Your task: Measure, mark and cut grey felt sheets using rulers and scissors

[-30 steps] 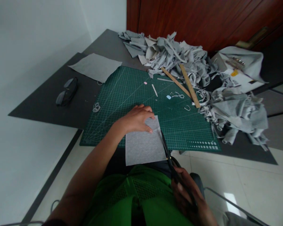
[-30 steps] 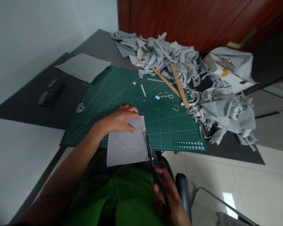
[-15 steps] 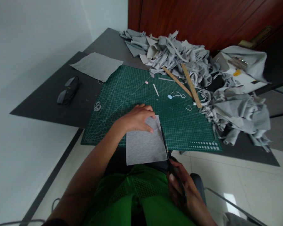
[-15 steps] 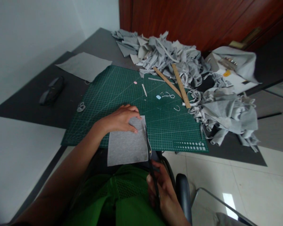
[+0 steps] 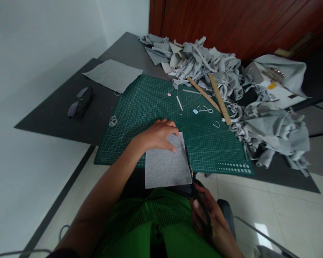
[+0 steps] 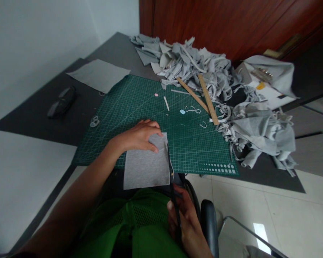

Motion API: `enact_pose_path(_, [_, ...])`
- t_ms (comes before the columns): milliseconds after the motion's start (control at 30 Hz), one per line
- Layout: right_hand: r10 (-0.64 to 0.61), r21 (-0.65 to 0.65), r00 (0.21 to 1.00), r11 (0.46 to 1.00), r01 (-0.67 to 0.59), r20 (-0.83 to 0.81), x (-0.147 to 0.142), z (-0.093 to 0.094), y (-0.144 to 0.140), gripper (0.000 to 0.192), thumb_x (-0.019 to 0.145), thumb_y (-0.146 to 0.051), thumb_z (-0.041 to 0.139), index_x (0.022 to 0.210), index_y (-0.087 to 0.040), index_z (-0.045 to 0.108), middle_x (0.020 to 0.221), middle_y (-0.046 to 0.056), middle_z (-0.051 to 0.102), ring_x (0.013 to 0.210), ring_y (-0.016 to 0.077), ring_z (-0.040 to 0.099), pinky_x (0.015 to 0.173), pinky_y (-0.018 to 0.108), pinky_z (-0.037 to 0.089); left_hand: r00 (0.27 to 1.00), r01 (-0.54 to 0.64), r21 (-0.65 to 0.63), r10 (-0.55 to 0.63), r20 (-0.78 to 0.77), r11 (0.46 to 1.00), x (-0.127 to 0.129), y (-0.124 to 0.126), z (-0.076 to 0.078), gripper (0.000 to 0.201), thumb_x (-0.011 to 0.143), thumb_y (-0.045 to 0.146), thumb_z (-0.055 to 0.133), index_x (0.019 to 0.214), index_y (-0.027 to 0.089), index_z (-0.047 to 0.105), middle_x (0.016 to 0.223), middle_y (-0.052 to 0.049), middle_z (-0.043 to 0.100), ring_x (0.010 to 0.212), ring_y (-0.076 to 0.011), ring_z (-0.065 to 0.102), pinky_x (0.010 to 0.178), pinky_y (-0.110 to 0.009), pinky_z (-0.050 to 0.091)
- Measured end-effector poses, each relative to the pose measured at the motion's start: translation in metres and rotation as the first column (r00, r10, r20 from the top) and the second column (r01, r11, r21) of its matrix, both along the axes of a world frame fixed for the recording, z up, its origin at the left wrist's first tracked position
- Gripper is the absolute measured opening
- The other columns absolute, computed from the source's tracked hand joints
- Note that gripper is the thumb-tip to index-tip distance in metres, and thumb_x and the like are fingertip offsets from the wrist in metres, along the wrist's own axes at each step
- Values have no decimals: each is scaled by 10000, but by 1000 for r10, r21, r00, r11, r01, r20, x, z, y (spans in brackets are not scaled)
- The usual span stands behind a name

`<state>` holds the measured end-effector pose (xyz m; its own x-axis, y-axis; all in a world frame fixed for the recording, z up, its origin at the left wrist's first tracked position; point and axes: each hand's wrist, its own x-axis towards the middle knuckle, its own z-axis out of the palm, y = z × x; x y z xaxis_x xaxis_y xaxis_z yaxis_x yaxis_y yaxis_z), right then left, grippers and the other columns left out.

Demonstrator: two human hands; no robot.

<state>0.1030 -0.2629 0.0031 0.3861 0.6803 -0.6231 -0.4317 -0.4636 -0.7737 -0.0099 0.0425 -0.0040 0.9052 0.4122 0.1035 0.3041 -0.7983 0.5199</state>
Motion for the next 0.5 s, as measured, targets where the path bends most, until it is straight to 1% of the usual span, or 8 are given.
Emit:
enact_pose_path(67, [15, 8, 1000, 1000, -15, -3, 0, -1, 0, 597, 756, -595, 861, 1235, -333, 619, 672, -72, 476, 495, 81, 367, 446, 208, 297, 1000, 2, -3, -2, 1, 1000, 0, 0, -1, 521, 732, 436, 905, 1170, 243, 697, 1239, -39, 625, 1166, -272, 555, 993, -386, 369])
enact_pose_path(200, [14, -25, 1000, 1000, -13, 27, -2, 2, 1, 593, 759, -611, 848, 1234, -338, 620, 688, -66, 487, 497, 80, 341, 439, 214, 302, 1000, 6, -6, -6, 12, 1000, 0, 1, -1, 515, 727, 428, 911, 1156, 244, 694, 1227, -39, 625, 1170, -273, 557, 991, -384, 370])
enact_pose_path(300, [4, -47, 999, 999, -2, 49, -4, 5, 1, 591, 764, -638, 827, 1244, -356, 629, 720, -50, 518, 506, 92, 369, 444, 224, 320, 1000, 7, -6, -7, 19, 1000, -1, 1, -1, 514, 728, 425, 910, 1155, 243, 691, 1220, -36, 625, 1162, -269, 559, 992, -381, 368])
enact_pose_path(400, [9, -59, 999, 998, -5, 51, -3, 4, -1, 553, 778, -624, 819, 1242, -383, 637, 741, -42, 533, 511, 98, 376, 455, 226, 320, 1000, 7, -3, -7, 20, 1000, 0, 1, -2, 505, 733, 428, 904, 1153, 247, 689, 1222, -36, 624, 1163, -269, 557, 992, -382, 366])
enact_pose_path(500, [29, -35, 998, 999, -28, 47, 0, 1, -3, 523, 791, -591, 818, 1240, -391, 639, 735, -37, 528, 502, 112, 370, 458, 242, 315, 1000, 8, -2, -8, 21, 1000, 0, 1, -3, 504, 733, 434, 904, 1151, 247, 692, 1220, -37, 624, 1161, -271, 558, 993, -385, 367])
